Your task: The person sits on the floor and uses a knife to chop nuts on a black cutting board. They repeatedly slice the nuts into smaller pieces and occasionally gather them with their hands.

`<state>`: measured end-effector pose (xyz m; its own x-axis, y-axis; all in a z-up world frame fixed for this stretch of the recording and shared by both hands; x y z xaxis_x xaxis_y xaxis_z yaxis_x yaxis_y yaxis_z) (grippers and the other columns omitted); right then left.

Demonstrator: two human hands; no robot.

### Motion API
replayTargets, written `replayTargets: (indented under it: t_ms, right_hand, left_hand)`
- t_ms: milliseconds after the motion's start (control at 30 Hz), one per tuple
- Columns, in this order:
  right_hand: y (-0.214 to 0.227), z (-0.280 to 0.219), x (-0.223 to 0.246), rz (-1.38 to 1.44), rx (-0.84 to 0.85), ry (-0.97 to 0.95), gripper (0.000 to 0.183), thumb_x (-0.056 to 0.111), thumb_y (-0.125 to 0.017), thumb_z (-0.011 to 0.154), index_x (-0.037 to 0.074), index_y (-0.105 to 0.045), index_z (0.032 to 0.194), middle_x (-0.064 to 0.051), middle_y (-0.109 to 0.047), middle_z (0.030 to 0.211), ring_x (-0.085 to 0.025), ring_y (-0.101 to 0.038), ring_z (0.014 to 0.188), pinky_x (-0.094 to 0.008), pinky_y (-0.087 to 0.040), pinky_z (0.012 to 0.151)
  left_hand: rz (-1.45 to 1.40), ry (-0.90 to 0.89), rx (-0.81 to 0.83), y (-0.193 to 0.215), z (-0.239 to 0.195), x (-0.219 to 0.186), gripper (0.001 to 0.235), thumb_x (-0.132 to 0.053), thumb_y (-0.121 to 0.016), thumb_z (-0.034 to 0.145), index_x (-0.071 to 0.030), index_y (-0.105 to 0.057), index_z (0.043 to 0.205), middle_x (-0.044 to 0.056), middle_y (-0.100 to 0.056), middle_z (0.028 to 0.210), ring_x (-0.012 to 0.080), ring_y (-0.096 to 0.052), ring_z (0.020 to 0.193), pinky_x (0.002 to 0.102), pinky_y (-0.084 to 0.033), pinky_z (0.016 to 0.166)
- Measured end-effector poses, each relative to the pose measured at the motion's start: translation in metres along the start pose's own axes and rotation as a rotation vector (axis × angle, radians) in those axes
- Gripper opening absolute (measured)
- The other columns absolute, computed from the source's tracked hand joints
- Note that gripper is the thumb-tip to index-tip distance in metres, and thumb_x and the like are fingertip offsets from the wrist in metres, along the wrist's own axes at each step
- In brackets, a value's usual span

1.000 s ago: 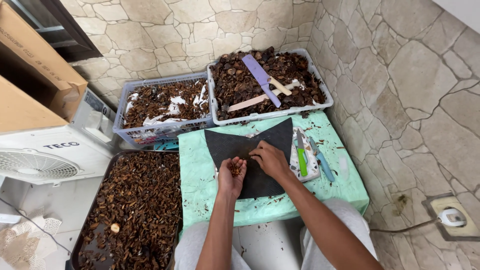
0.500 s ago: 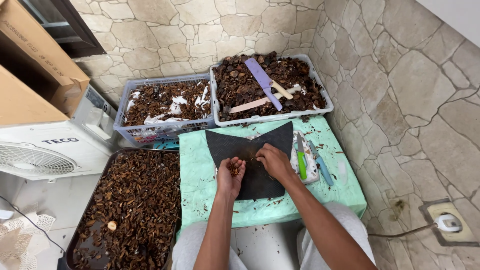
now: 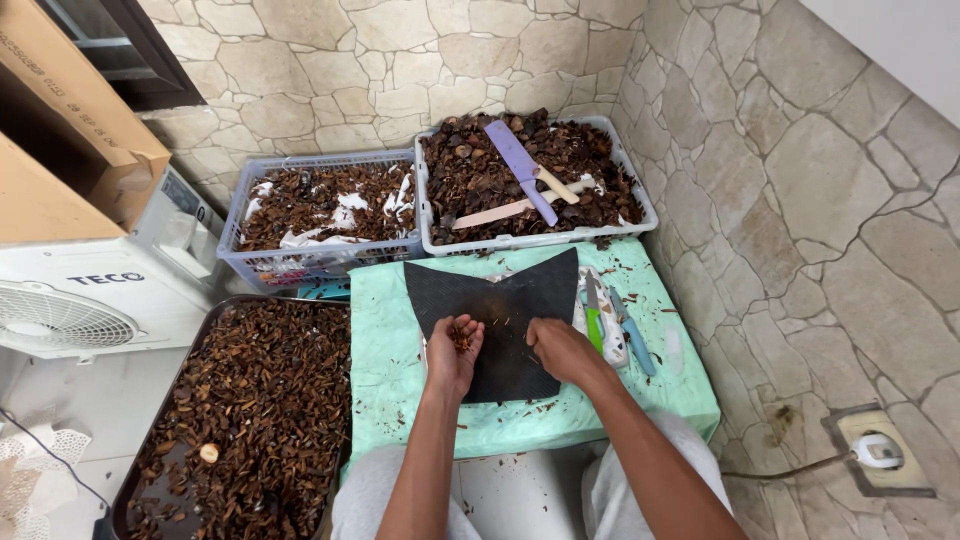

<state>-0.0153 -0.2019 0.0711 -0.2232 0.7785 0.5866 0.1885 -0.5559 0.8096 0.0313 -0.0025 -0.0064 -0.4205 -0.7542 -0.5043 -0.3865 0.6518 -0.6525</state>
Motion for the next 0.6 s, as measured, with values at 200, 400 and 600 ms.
replayTargets:
  t_ms: [200, 400, 600]
  right_hand:
    - [-0.018, -0.001, -0.016, -0.095, 0.071, -0.122, 0.022, 0.019, -0.076, 0.085, 0.010, -0.064, 0.100, -0.011, -0.074, 0.084, -0.037, -0.074, 0.087, -0.048, -0.061, 0.070]
    - [-0.043, 0.010, -0.036, -0.171, 0.041, -0.212, 0.014, 0.023, -0.068, 0.086, 0.010, -0.072, 0.083, -0.017, -0.074, 0.080, -0.042, -0.075, 0.079, -0.050, -0.060, 0.063]
    - [-0.024, 0.008, -0.007, -0.162, 0.013, -0.122, 0.023, 0.026, -0.058, 0.092, 0.004, -0.065, 0.090, -0.021, -0.068, 0.087, -0.046, -0.072, 0.081, -0.053, -0.059, 0.065]
  left_hand:
    - [0.025, -0.009, -0.002, 0.000, 0.000, 0.004, 0.031, -0.029, -0.050, 0.101, -0.001, -0.065, 0.098, 0.012, -0.068, 0.083, 0.0241, -0.073, 0.087, 0.029, -0.065, 0.081]
    - [0.044, -0.009, -0.001, 0.001, 0.002, 0.003, 0.031, -0.028, -0.050, 0.101, -0.001, -0.065, 0.099, 0.011, -0.068, 0.084, 0.0240, -0.073, 0.088, 0.029, -0.064, 0.082]
    - [0.062, -0.015, 0.004, -0.005, -0.013, -0.001, 0.030, -0.027, -0.050, 0.101, 0.000, -0.064, 0.100, 0.012, -0.067, 0.085, 0.0238, -0.072, 0.088, 0.029, -0.064, 0.083]
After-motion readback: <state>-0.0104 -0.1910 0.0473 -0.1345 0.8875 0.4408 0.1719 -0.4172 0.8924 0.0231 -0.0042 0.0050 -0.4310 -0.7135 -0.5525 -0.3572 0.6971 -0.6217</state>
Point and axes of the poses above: each hand's wrist, its own z-axis towards the middle knuckle, its own y-axis out of the back of the hand, x = y × z, the point moved 4 cm from there along z, towards the middle knuckle
